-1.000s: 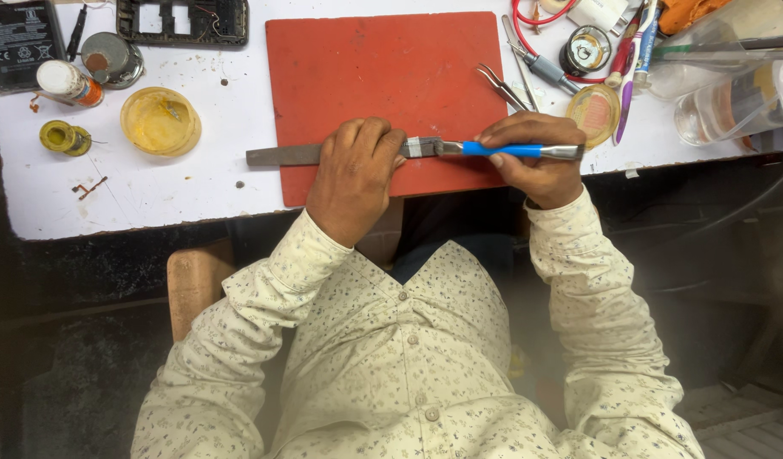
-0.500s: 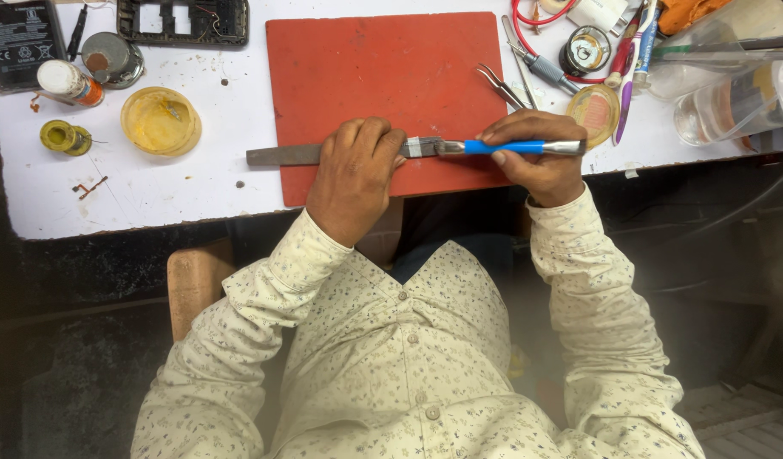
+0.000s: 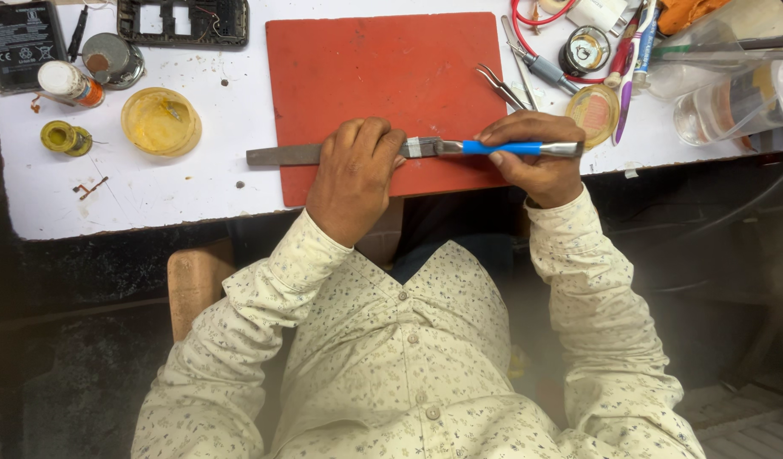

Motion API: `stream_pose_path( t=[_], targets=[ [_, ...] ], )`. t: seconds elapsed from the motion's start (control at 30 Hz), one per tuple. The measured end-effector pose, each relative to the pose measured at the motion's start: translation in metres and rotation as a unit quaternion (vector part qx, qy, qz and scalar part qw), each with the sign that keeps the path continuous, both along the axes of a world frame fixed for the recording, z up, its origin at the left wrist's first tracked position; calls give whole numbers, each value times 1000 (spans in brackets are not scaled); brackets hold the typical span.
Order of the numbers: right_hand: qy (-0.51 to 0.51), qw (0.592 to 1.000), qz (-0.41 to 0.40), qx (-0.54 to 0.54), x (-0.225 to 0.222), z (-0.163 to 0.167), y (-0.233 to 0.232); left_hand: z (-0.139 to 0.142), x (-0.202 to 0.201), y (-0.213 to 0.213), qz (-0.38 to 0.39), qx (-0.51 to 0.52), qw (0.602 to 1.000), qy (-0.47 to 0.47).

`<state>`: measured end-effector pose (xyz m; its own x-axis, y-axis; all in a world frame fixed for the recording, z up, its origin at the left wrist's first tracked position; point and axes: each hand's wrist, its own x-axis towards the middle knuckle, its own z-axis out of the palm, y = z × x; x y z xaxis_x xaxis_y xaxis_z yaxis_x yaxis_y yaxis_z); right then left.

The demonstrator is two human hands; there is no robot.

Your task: The person files a small metal component held in a clamp on the workbench, then applies paste from a small jar onto the component with a brush, and finally solders the component using a soldering iron while holding it steady with the other hand.

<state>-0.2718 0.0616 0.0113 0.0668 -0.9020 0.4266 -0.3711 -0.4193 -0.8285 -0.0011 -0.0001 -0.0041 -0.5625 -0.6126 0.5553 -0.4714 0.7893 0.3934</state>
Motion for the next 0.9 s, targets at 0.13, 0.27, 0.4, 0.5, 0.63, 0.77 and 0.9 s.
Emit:
stream_pose_path(
  t=[0.13,0.27,0.4,0.5,0.63,0.77,0.9],
  targets=[
    [32,999,-28,-5,-1,-1,1,0,0,0,-2,4,1000,-6],
    [6,1000,-6,-12,-1,-1,0,0,0,-1,-1,0,1000,-5],
    [-3,1000,-10,-3,-1,-1,1,0,0,-1,-2,0,1000,-5],
    [10,1000,-1,-6,-1,-1,1,1,1,0,-1,3,1000,-5],
    [4,1000,-14,-7,-2,-2,0,1,0,0,-1,-2,1000,-7],
    [14,1000,5,-14,-1,0,0,1,1,0,-2,5,1000,-5],
    [14,1000,-5,-9,-1,2,0,0,0,0,0,-3,1000,-6]
  ],
)
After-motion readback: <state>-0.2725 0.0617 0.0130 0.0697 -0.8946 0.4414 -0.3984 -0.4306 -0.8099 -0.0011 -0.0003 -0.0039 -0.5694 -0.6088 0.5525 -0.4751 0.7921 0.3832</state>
